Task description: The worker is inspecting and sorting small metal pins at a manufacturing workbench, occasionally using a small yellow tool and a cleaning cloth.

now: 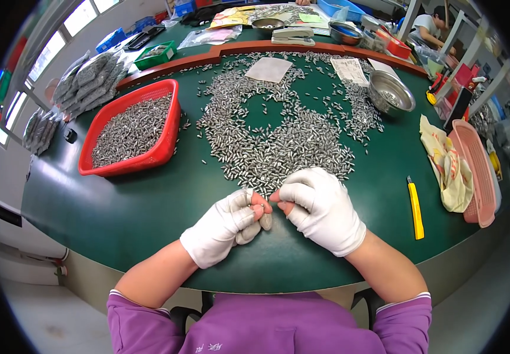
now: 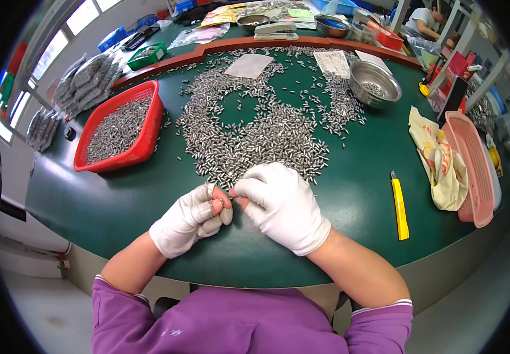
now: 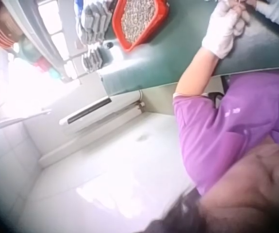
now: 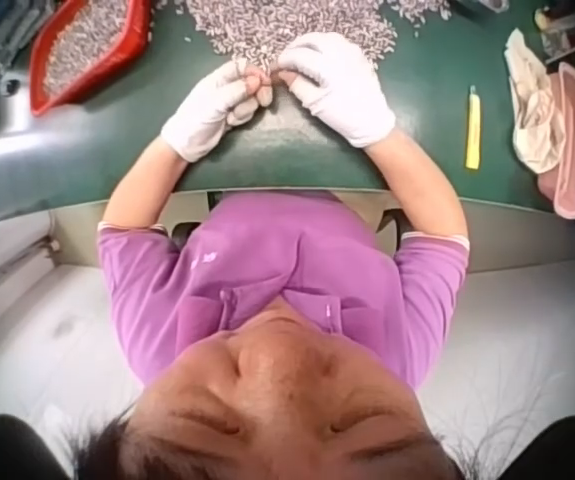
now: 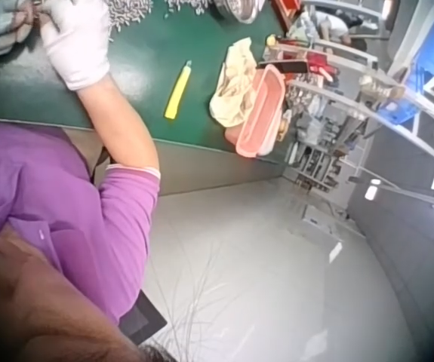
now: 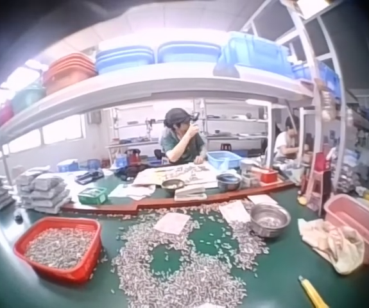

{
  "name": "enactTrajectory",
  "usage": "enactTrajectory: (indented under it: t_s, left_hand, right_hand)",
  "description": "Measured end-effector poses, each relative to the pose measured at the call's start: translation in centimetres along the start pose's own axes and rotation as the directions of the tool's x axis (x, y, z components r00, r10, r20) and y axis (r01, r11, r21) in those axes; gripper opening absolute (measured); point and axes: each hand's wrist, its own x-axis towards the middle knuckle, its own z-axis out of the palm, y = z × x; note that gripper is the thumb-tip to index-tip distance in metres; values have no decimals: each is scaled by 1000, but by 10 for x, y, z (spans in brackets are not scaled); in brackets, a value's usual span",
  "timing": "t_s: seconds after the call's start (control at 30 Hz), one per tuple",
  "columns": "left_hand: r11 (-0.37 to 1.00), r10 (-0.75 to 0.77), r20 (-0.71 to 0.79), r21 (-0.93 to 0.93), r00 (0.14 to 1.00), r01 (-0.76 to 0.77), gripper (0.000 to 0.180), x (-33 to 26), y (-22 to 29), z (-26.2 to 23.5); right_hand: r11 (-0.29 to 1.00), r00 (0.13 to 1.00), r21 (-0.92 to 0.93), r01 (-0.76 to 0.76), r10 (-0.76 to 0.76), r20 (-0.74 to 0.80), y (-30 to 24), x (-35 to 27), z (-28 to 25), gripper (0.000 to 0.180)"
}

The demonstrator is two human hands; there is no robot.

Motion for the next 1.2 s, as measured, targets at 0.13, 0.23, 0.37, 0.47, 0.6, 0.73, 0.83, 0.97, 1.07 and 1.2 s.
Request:
enactTrajectory:
  t_s: [0.13,0.23,0.37,0.47,0.6,0.73,0.83,0.97,1.07,1.2]
  left_hand:
    - [999,49,-15,0,999,-49,26,2,1,-1]
    - [998,62,-24,-26,998,-62,28,2,-1,-2]
    - [993,88,-4,-80,996,-88,25,1,-1,-2]
    - [996,59,-31,-70,998,-61,28,0,0,-4]
    - [997,23,11,-69,1000,-22,28,0,1,-7]
    - [1000,-17,-7,-17,1000,17,18,-3,2,3]
    - [998,-19,-11,56,1000,19,15,-3,2,2]
    - [999,-32,-32,7,999,33,13,-2,2,2]
    - [1000,-18,-25,6,1000,18,14,-1,1,1]
    - [1000,-19,-39,14,999,19,15,-1,2,2]
  right_hand:
    - [991,1000,-136,-17,15,-19,2,3,-4,14]
    - [979,999,-206,8,1,42,3,2,-2,12]
    - [960,996,-276,36,-14,83,2,1,8,14]
    - [967,993,-247,67,-41,109,4,0,12,15]
    - [992,998,-110,57,-56,7,4,0,8,16]
    - [997,996,8,82,-82,-16,0,1,4,17]
    - [995,996,50,91,-91,2,-1,1,5,16]
    - [995,998,82,65,-65,-4,2,1,4,14]
    - [995,999,84,51,-52,4,2,1,3,12]
    - [996,999,81,45,-45,-4,0,1,3,11]
